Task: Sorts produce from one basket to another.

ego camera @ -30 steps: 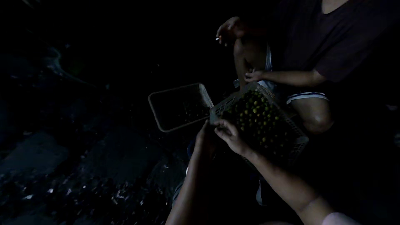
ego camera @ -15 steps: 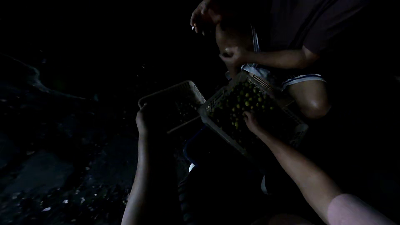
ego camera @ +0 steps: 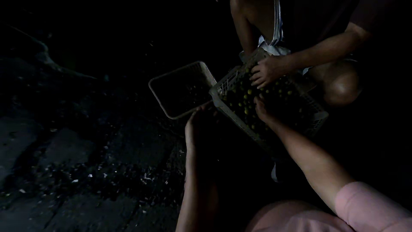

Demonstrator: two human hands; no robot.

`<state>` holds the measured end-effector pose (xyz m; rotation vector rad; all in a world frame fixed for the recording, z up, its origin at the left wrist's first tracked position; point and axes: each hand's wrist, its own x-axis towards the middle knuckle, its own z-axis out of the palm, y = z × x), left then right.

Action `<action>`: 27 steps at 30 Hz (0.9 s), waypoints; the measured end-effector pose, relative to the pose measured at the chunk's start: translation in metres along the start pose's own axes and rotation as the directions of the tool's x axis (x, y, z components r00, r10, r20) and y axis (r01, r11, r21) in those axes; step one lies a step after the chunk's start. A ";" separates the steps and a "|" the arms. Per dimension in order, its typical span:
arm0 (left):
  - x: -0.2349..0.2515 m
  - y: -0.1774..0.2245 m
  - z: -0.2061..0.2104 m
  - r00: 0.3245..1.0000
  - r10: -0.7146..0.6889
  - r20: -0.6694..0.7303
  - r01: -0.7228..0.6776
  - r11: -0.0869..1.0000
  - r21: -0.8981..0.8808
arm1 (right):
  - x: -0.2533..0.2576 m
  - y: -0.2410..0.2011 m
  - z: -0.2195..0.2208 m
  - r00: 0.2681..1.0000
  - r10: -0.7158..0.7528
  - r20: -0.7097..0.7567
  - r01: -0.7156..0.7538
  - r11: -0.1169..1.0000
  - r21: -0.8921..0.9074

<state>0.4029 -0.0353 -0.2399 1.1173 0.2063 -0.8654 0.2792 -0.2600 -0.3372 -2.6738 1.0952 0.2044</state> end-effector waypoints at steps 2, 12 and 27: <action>0.008 -0.009 -0.008 0.999 -0.044 -0.015 0.044 0.999 0.005 | -0.003 0.008 -0.001 0.999 -0.034 -0.015 0.035 0.995 0.096; 0.037 -0.010 -0.016 0.998 0.019 -0.062 -0.021 0.999 -0.028 | -0.062 0.034 -0.036 0.898 0.196 0.394 -0.284 -0.427 0.859; 0.033 -0.004 -0.010 0.996 -0.028 -0.089 0.017 0.993 -0.114 | -0.108 -0.010 -0.046 0.868 -0.400 0.294 -0.382 -0.161 0.910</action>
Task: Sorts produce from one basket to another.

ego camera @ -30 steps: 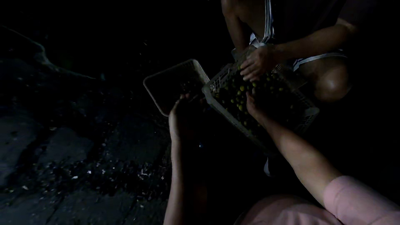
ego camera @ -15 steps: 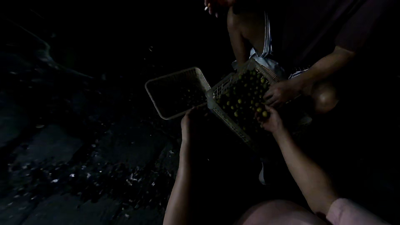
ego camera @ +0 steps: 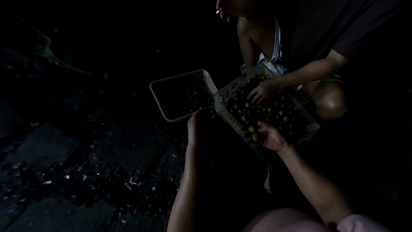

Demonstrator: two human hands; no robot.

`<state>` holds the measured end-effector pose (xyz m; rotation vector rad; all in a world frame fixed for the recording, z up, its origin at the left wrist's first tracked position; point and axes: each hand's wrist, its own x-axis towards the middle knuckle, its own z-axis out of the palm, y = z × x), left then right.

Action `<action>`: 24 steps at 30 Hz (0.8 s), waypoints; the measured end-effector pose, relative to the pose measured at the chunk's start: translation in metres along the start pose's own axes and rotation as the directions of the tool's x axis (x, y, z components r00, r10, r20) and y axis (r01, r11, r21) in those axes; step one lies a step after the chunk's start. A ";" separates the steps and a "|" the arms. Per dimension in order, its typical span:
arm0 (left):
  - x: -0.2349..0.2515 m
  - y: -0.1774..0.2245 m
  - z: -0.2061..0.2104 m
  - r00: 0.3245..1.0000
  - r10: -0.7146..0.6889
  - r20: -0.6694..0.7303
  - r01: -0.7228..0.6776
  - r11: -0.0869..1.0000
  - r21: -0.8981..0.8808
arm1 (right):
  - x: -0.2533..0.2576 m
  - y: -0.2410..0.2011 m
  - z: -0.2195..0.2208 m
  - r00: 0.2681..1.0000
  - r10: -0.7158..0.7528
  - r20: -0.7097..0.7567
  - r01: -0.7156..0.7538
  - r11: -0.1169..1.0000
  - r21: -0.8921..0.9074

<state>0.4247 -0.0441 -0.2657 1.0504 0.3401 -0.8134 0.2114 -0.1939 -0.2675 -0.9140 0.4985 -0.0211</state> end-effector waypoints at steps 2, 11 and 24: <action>0.000 0.001 -0.003 1.000 0.000 0.011 0.000 0.999 0.047 | -0.001 0.000 0.002 0.998 -0.029 0.057 0.026 0.998 0.052; 0.002 0.001 -0.001 1.000 -0.013 0.010 0.013 0.998 0.055 | -0.003 -0.004 0.013 0.989 -0.076 0.130 0.059 0.991 0.123; -0.011 -0.003 0.010 0.854 -0.178 0.489 -0.130 0.837 0.531 | 0.012 -0.010 0.052 0.831 -0.557 0.005 0.382 0.563 -0.733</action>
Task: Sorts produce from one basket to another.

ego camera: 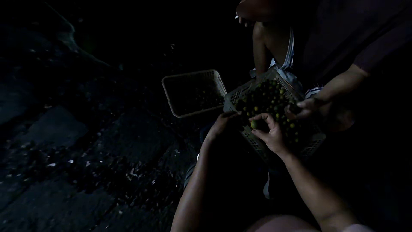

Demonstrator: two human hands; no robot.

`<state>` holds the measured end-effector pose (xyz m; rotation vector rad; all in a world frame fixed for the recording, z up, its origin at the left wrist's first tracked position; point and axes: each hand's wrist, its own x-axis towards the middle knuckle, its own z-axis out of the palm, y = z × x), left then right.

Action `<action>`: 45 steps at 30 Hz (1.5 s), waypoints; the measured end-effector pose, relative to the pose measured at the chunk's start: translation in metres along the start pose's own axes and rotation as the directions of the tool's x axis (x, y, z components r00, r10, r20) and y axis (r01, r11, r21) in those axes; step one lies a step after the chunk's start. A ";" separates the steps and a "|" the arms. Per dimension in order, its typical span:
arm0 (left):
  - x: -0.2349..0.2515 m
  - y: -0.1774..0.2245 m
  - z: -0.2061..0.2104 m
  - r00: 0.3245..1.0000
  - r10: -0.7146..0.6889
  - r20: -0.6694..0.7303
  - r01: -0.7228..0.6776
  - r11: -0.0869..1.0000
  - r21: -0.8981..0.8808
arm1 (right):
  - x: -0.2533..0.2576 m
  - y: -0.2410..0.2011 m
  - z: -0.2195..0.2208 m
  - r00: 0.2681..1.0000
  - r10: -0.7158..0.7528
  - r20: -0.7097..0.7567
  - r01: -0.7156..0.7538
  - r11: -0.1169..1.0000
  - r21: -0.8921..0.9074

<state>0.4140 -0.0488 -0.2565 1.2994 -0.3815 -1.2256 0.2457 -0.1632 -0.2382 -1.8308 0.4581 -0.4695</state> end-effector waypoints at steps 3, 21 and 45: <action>-0.004 -0.003 -0.003 0.971 0.093 0.219 -0.101 0.995 0.025 | 0.003 -0.002 0.003 0.996 -0.090 -0.021 0.083 0.969 -0.233; 0.001 -0.013 -0.010 0.824 0.348 0.447 -0.265 0.934 -0.239 | -0.010 -0.029 -0.007 0.991 -0.119 -0.055 0.125 0.985 0.120; 0.000 -0.007 -0.005 0.899 0.368 0.236 -0.353 0.930 -0.105 | 0.015 -0.025 0.009 0.791 0.612 0.009 -0.510 0.651 0.563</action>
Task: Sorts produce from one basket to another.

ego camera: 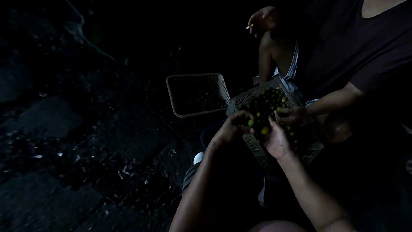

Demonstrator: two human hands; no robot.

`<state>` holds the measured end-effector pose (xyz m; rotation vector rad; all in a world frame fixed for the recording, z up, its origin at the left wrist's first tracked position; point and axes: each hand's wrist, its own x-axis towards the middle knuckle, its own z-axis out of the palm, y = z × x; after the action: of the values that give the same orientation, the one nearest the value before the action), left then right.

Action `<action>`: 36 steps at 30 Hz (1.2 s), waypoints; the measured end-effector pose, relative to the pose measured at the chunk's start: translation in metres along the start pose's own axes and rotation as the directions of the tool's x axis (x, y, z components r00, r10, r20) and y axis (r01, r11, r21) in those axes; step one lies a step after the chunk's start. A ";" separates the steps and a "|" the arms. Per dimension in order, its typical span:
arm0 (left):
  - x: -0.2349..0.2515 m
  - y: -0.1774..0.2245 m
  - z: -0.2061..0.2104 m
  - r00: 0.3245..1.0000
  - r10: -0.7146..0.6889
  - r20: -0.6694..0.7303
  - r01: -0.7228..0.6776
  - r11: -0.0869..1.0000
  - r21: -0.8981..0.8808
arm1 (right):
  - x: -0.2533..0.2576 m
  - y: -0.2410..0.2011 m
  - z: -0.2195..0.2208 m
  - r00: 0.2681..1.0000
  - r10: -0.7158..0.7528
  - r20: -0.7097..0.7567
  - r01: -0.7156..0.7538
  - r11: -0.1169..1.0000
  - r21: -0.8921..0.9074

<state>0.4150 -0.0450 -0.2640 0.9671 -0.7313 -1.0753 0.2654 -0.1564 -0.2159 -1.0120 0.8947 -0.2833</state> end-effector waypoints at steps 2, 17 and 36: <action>-0.003 -0.002 0.000 0.999 0.014 -0.041 -0.008 0.991 0.132 | 0.007 0.004 0.003 0.997 0.060 0.045 -0.053 0.989 -0.136; -0.002 0.000 -0.012 0.754 -0.177 -0.633 0.047 0.975 -0.217 | 0.028 0.006 0.005 0.833 -0.314 0.456 0.354 0.935 -0.001; -0.001 0.001 -0.024 0.480 -0.348 -0.805 -0.118 0.884 -0.452 | 0.039 0.017 0.043 0.976 0.076 0.202 -0.115 0.975 0.189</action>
<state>0.4365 -0.0372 -0.2728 0.9964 0.4666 -0.6497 0.3193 -0.1441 -0.2409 -0.7924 0.7201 -0.1854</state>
